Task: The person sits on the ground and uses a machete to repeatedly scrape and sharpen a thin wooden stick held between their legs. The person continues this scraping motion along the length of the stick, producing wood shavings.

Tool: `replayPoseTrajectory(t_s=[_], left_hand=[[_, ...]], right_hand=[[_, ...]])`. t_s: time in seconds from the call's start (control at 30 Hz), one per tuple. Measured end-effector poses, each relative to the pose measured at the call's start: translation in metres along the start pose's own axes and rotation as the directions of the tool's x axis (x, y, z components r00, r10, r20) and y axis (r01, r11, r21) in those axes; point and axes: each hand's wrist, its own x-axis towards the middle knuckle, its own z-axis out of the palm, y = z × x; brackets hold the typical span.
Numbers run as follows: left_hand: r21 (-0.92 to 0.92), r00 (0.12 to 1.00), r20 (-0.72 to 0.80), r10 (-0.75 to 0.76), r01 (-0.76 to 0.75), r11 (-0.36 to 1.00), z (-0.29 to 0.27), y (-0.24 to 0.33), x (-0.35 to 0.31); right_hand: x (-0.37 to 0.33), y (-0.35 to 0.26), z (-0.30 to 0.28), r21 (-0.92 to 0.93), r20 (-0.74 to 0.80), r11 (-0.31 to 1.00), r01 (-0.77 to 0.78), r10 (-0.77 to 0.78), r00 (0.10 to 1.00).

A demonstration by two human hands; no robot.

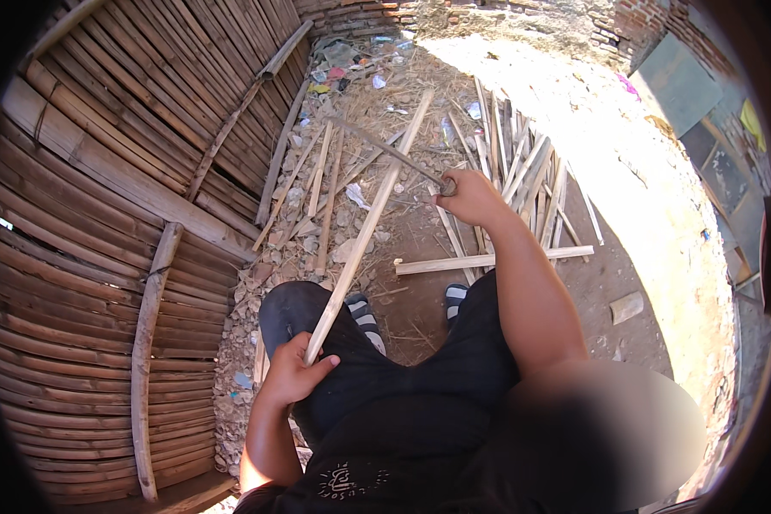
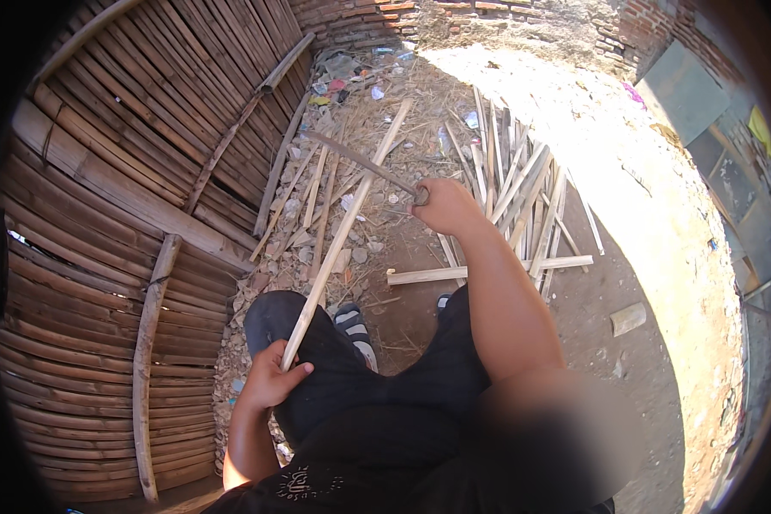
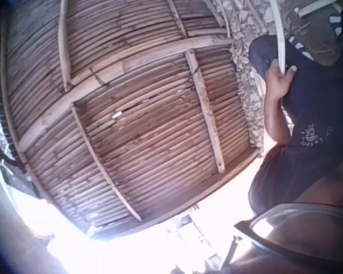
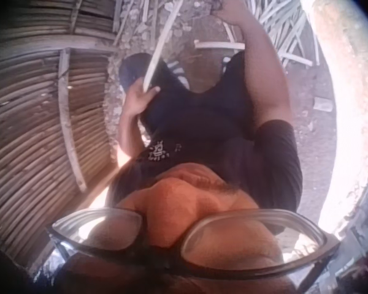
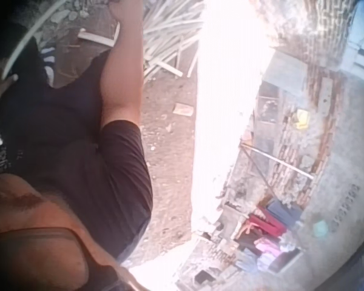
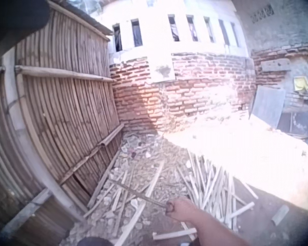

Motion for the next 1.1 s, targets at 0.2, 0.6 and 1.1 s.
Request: replayPoseTrajectory(t_s=[0.2, 0.6, 1.1], left_hand=[[-0.033, 1.000, 0.000, -0.026, 0.026, 0.999, 0.001, -0.001, -0.001], [0.163, 0.997, -0.038, 0.072, -0.065, 0.984, -0.008, 0.008, -0.022], [0.321, 0.973, -0.205, 0.106, -0.036, 0.946, -0.008, -0.017, -0.065]], right_hand=[[-0.009, -0.021, 0.003, 0.054, 0.159, 0.997, 0.061, -0.069, 0.985], [-0.017, -0.035, 0.004, -0.034, 0.258, 0.964, 0.264, -0.247, 0.934], [-0.037, -0.077, 0.017, 0.009, 0.371, 0.832, 0.554, -0.517, 0.771]])
